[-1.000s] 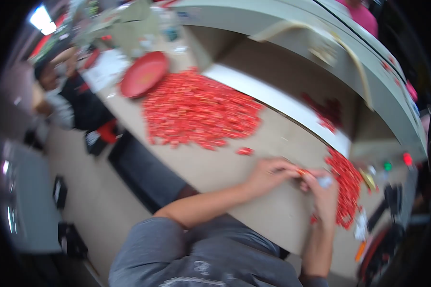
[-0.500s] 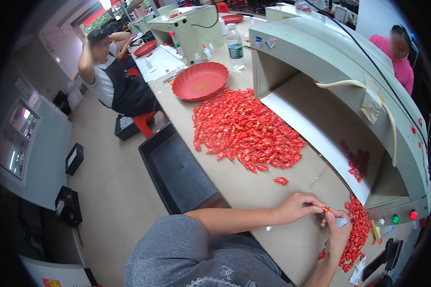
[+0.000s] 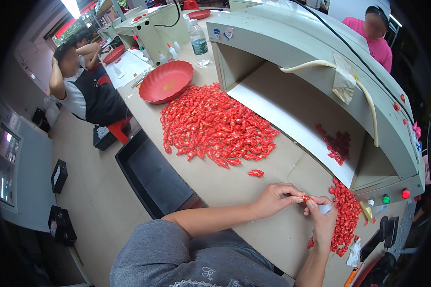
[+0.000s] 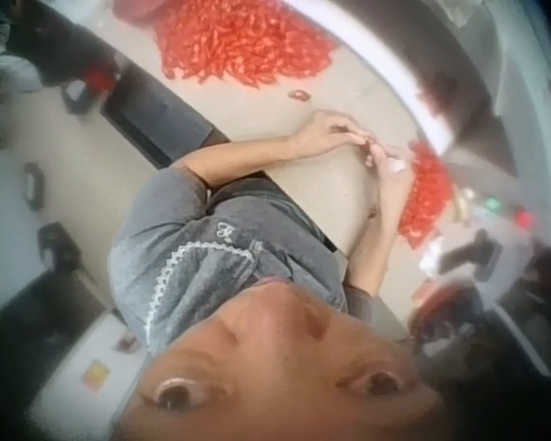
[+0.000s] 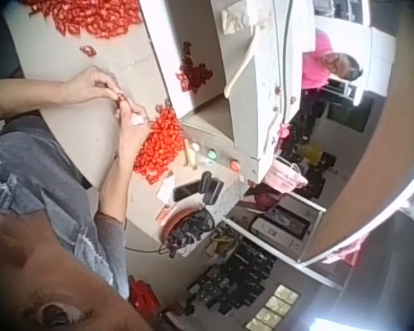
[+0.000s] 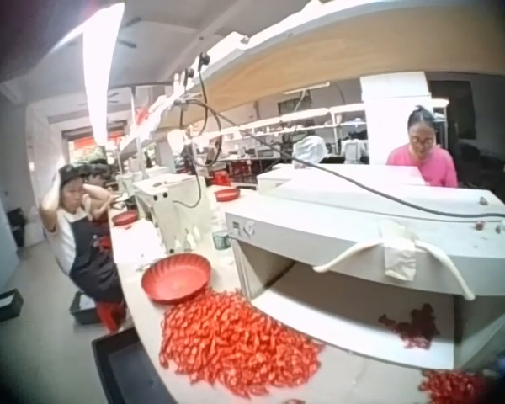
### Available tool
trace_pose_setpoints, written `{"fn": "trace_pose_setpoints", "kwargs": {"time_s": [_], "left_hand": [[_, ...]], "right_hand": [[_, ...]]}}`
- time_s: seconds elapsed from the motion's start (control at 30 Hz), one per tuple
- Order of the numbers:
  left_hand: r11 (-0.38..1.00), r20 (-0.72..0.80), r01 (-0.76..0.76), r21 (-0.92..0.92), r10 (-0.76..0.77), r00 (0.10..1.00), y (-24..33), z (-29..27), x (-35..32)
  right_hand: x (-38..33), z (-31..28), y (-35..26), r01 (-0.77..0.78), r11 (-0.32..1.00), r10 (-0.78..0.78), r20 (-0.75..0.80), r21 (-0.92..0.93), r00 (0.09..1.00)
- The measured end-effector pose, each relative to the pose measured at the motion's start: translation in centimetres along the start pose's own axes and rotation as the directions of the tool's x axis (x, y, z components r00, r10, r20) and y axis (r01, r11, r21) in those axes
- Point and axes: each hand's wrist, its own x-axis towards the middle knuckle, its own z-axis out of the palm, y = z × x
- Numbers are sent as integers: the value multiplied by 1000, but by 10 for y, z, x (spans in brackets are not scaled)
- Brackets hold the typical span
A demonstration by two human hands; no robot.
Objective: The person applies glue to small red toy components on a workbench using a glue bottle.
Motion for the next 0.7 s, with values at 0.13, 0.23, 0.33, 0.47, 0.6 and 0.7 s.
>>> {"fn": "trace_pose_setpoints", "kwargs": {"time_s": [0.13, 0.23, 0.33, 0.47, 0.6, 0.7], "left_hand": [[998, 6, -18, 58, 18, 1000, 4, -1, 0], [999, 16, 18, 37, -18, 1000, 4, -1, 0], [999, 19, 22, 41, -22, 1000, 6, -1, -1], [999, 19, 9, 38, -9, 1000, 3, -1, -1], [1000, 10, 15, 16, -15, 1000, 3, 0, -1], [1000, -2, -1, 13, 1, 1000, 2, 0, -2]], "right_hand": [[-1, 0, -2, -13, 1000, 13, -7, -6, 1000], [-1, 0, -2, -25, 1000, 25, -6, 5, 1000], [-2, 0, -2, -17, 1000, 17, -5, 5, 1000], [-2, 0, -3, -7, 1000, 7, -4, -3, 1000], [-2, 1, -2, 0, 1000, 0, 2, 12, 1000], [-2, 1, -2, -12, 1000, 12, -8, 0, 1000]]}}
